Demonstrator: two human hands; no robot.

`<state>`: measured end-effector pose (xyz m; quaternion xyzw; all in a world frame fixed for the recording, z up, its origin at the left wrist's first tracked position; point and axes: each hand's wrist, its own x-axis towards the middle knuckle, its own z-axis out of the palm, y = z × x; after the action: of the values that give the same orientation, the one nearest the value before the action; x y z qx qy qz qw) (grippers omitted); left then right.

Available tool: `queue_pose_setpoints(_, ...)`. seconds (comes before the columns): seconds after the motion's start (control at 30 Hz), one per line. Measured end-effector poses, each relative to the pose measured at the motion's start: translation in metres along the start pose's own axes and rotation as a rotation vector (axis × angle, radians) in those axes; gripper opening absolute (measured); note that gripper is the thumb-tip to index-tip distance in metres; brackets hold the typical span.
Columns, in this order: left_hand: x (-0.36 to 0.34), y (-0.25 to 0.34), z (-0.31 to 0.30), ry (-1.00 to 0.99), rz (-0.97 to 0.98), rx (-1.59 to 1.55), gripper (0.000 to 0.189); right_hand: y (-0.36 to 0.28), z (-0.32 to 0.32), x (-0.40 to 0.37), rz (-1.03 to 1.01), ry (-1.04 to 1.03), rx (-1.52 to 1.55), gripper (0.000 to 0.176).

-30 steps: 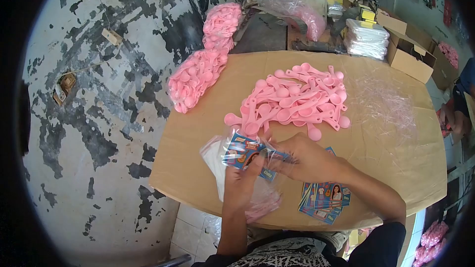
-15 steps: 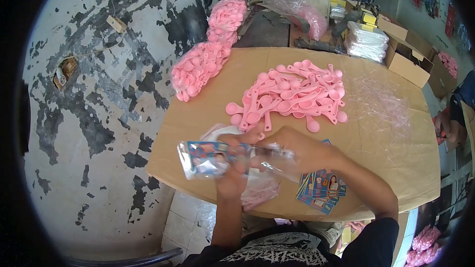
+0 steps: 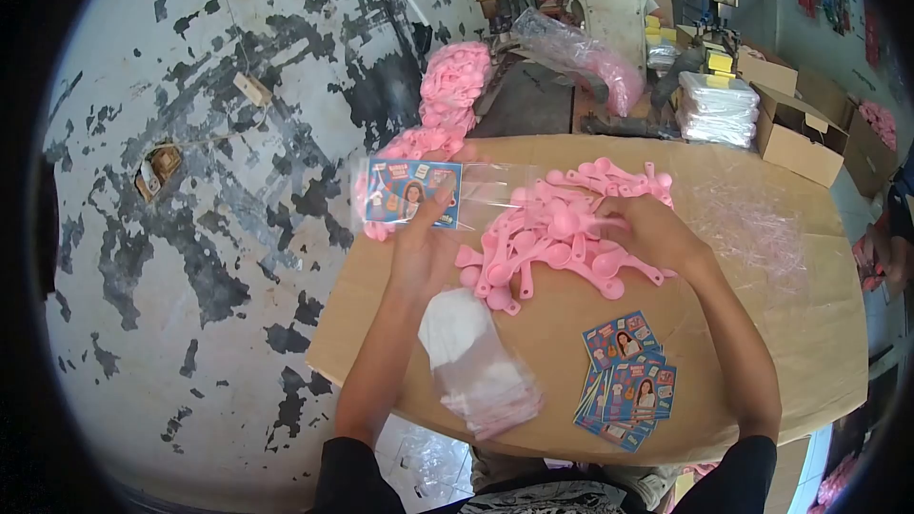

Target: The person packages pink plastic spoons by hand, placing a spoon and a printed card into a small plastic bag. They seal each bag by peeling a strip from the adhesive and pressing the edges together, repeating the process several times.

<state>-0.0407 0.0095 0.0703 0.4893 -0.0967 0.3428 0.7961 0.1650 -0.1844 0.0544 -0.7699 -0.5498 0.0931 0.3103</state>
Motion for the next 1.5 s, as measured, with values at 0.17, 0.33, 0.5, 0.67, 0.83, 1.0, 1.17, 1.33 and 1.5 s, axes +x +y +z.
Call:
queue_pose_setpoints(0.17,-0.001,-0.048,-0.018,0.07,-0.096,-0.295,0.039,-0.024,-0.017,-0.015,-0.168,0.117,0.334,0.022)
queue_pose_setpoints(0.33,-0.028,-0.067,-0.001,0.057,-0.249,-0.241,0.038,-0.051,0.002,-0.018,0.008,-0.094,0.409,0.027)
queue_pose_setpoints(0.5,-0.033,-0.067,0.008,0.041,-0.255,-0.267,0.04,-0.061,-0.006,-0.028,-0.037,-0.073,0.258,0.031)
queue_pose_setpoints(0.67,-0.034,-0.069,0.011,0.01,-0.284,-0.111,0.045,-0.061,-0.009,-0.029,-0.117,-0.101,0.237,0.029)
queue_pose_setpoints(0.83,-0.043,-0.078,0.008,0.005,-0.368,-0.139,0.055,-0.073,0.011,-0.03,-0.056,-0.023,0.401,0.027)
queue_pose_setpoints(1.0,-0.053,-0.096,-0.003,0.029,-0.447,-0.279,0.06,-0.077,-0.009,-0.037,-0.018,-0.005,0.426,0.018)
queue_pose_setpoints(1.17,-0.029,-0.076,-0.007,0.017,-0.441,-0.218,0.063,-0.078,-0.094,-0.09,0.101,0.19,0.184,0.01)
queue_pose_setpoints(1.33,-0.018,-0.067,-0.02,-0.235,-0.204,0.346,0.086,-0.061,-0.064,-0.064,-0.227,0.104,-0.269,0.002)
queue_pose_setpoints(1.5,-0.028,-0.036,0.041,-0.588,-0.176,0.978,0.093,-0.084,-0.077,-0.08,0.105,0.149,0.001,0.004)
